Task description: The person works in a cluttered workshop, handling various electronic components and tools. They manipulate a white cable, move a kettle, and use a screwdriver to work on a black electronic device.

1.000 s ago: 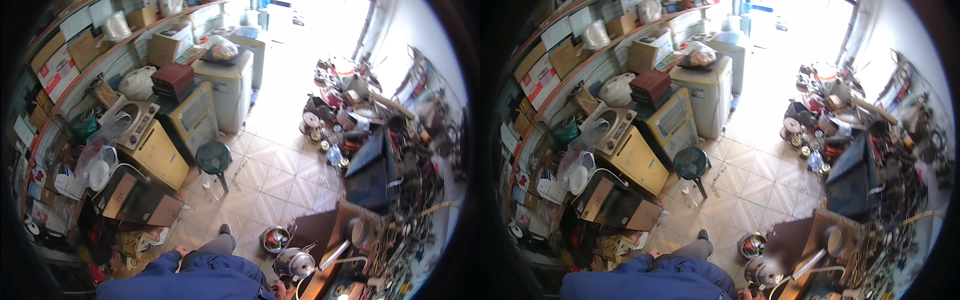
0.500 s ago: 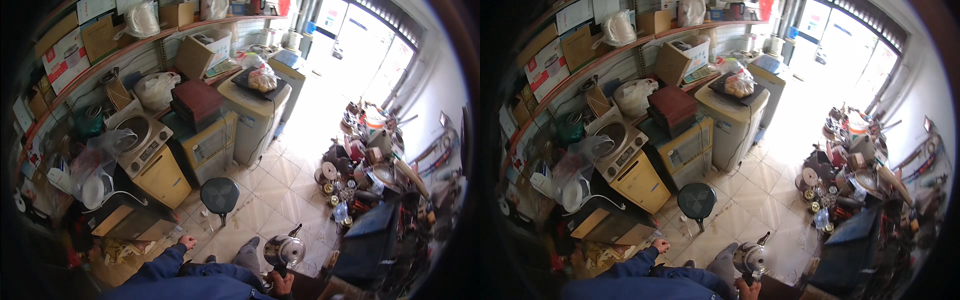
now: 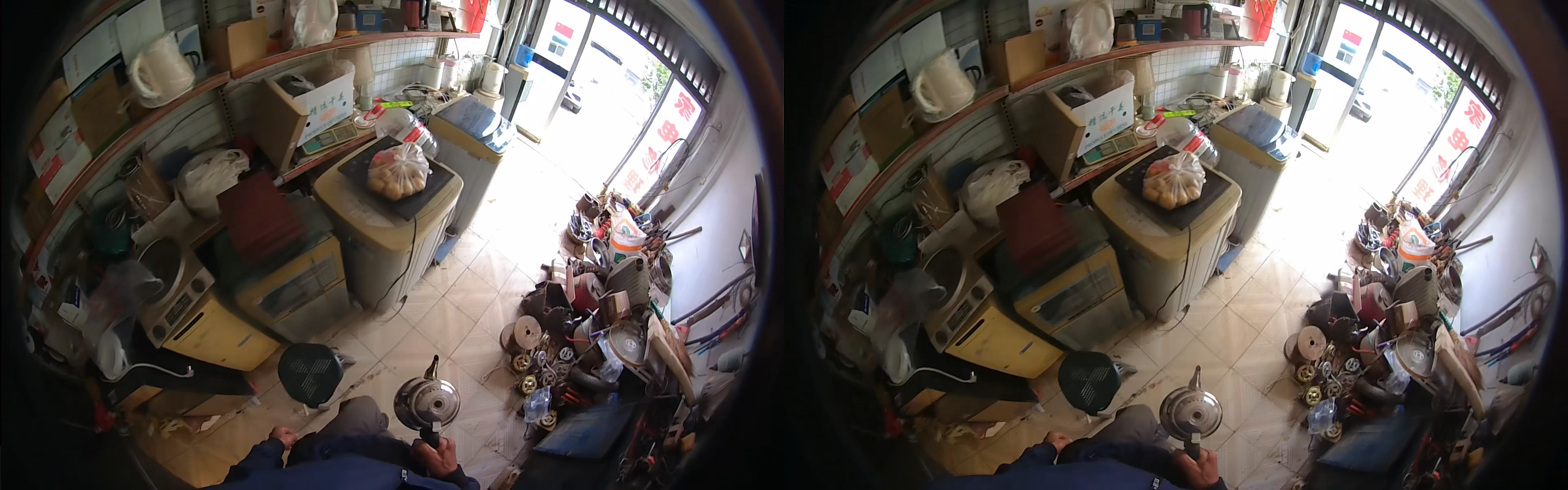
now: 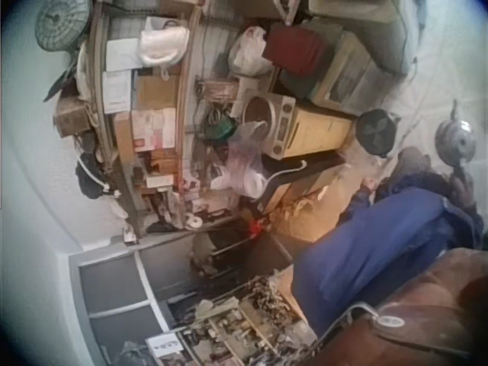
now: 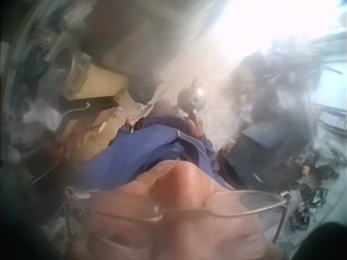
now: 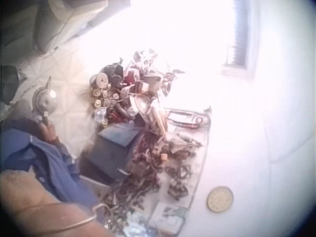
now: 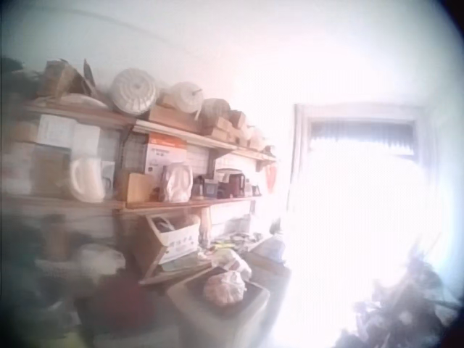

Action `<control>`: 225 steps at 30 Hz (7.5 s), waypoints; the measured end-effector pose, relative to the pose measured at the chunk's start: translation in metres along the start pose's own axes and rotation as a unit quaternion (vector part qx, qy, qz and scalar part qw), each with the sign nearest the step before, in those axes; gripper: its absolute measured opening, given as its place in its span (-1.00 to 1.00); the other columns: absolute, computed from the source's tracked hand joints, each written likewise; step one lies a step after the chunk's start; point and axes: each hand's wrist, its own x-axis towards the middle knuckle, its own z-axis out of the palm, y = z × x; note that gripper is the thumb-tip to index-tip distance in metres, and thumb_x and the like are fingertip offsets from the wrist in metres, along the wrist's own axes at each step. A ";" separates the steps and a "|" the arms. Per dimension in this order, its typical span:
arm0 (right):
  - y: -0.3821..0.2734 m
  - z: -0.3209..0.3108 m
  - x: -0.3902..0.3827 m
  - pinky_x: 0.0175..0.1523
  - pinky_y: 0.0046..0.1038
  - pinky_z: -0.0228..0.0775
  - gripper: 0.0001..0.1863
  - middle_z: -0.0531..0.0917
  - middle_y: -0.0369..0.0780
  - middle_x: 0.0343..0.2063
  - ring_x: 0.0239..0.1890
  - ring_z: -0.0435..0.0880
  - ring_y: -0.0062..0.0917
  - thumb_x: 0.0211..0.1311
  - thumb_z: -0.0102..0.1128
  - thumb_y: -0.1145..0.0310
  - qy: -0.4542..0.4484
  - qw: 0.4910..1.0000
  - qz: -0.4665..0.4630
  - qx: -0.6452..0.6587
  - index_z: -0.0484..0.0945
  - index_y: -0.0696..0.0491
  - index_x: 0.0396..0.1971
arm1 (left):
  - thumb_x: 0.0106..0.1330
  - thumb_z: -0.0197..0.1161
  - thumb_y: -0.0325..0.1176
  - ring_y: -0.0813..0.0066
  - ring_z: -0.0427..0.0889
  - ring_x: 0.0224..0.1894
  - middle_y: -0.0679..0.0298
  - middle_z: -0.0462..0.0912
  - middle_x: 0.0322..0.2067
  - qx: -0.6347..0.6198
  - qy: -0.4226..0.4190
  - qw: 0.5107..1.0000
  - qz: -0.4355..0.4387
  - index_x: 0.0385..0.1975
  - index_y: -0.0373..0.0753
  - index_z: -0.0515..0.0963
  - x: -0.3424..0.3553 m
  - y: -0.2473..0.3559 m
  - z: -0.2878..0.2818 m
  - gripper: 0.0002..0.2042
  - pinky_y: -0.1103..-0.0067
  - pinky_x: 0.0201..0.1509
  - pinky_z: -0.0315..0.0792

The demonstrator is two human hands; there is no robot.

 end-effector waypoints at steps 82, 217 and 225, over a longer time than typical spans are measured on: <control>0.817 -0.242 1.089 -0.41 -0.44 0.29 -0.74 0.53 -0.27 -0.74 -0.60 0.49 -0.54 0.10 0.20 0.34 -0.224 0.890 0.068 0.391 0.55 0.14 -0.70 | 0.44 0.05 0.10 0.32 0.57 0.06 0.13 0.63 -0.04 -0.385 0.066 0.894 -0.220 0.03 -0.20 0.52 0.012 0.906 0.357 -0.53 0.37 0.06 0.46; -0.647 0.537 -0.587 -0.48 -0.56 0.42 -0.82 0.64 -0.19 -0.61 -0.62 0.59 -0.57 0.15 0.22 0.39 -0.712 0.106 -0.631 -0.289 0.60 0.22 -0.50 | 0.43 0.16 -0.25 0.28 0.73 -0.13 0.08 0.65 -0.05 -0.575 0.554 -0.596 -0.090 -0.06 -0.31 0.52 -0.339 -0.367 0.344 -0.74 0.45 -0.21 0.68; -0.618 0.483 -0.762 -0.35 -0.51 0.48 -0.87 0.66 -0.23 -0.63 -0.55 0.62 -0.59 0.09 0.17 0.44 -0.611 -0.136 -0.721 -0.296 0.59 0.21 -0.50 | 0.48 0.09 -0.24 0.18 0.73 -0.18 0.00 0.65 -0.13 -0.415 0.571 -0.708 0.001 -0.09 -0.32 0.47 -0.351 -0.381 0.314 -0.75 0.39 -0.18 0.69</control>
